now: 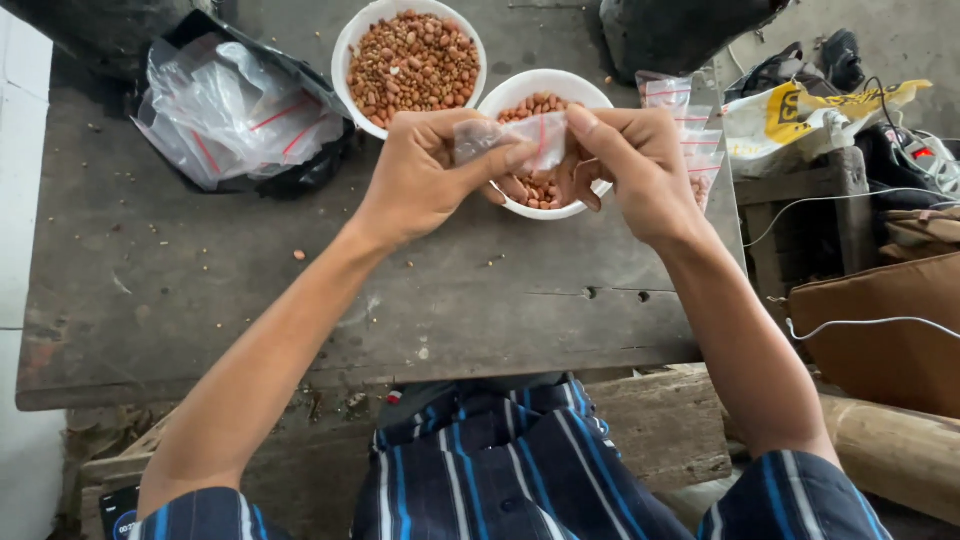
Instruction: Scooping peanuts from a bowl into small plastic bags using a spoon and sealing the bags.
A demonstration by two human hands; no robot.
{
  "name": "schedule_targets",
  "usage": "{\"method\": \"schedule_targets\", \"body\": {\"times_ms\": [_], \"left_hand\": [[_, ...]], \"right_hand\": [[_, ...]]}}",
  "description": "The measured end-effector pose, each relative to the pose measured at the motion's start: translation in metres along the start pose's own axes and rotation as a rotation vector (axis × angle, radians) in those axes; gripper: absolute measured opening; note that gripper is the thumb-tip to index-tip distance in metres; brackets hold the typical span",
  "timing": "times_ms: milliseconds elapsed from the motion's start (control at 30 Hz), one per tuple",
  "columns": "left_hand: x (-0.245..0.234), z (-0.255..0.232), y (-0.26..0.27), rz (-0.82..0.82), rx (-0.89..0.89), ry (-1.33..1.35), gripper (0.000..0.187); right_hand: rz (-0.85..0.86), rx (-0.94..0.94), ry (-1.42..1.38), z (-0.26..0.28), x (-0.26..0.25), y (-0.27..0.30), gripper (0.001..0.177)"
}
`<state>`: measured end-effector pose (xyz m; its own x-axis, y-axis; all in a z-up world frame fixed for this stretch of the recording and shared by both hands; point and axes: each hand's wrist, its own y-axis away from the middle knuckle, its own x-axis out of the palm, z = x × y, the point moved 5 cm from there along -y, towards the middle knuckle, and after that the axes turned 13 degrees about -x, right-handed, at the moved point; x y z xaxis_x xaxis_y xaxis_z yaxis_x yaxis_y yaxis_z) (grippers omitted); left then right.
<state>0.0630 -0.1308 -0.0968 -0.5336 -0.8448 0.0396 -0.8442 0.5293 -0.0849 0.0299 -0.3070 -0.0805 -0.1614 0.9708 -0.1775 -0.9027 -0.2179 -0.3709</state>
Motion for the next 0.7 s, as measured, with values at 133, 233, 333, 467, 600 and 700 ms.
{"method": "schedule_targets", "body": {"times_ms": [133,233,333,467,600,700], "left_hand": [[-0.005,-0.005,0.002,-0.049,0.046,-0.061,0.019],[-0.003,-0.007,0.003,-0.013,0.092,-0.044,0.02],[-0.003,-0.005,0.003,-0.019,0.111,-0.048,0.02],[-0.007,-0.009,0.007,-0.051,0.206,-0.244,0.017],[-0.009,-0.01,0.01,-0.081,0.246,-0.329,0.014],[-0.008,-0.016,0.014,-0.031,0.266,-0.331,0.014]], "right_hand": [[0.046,-0.007,-0.028,-0.002,-0.002,0.001,0.033],[0.023,-0.01,0.006,-0.005,-0.004,0.001,0.029],[0.036,-0.015,0.013,-0.002,-0.003,-0.001,0.025],[0.069,0.035,0.039,0.002,-0.002,-0.002,0.024],[0.126,0.0,0.095,0.001,-0.001,0.0,0.018],[0.133,-0.022,0.189,-0.001,-0.001,0.002,0.016]]}}
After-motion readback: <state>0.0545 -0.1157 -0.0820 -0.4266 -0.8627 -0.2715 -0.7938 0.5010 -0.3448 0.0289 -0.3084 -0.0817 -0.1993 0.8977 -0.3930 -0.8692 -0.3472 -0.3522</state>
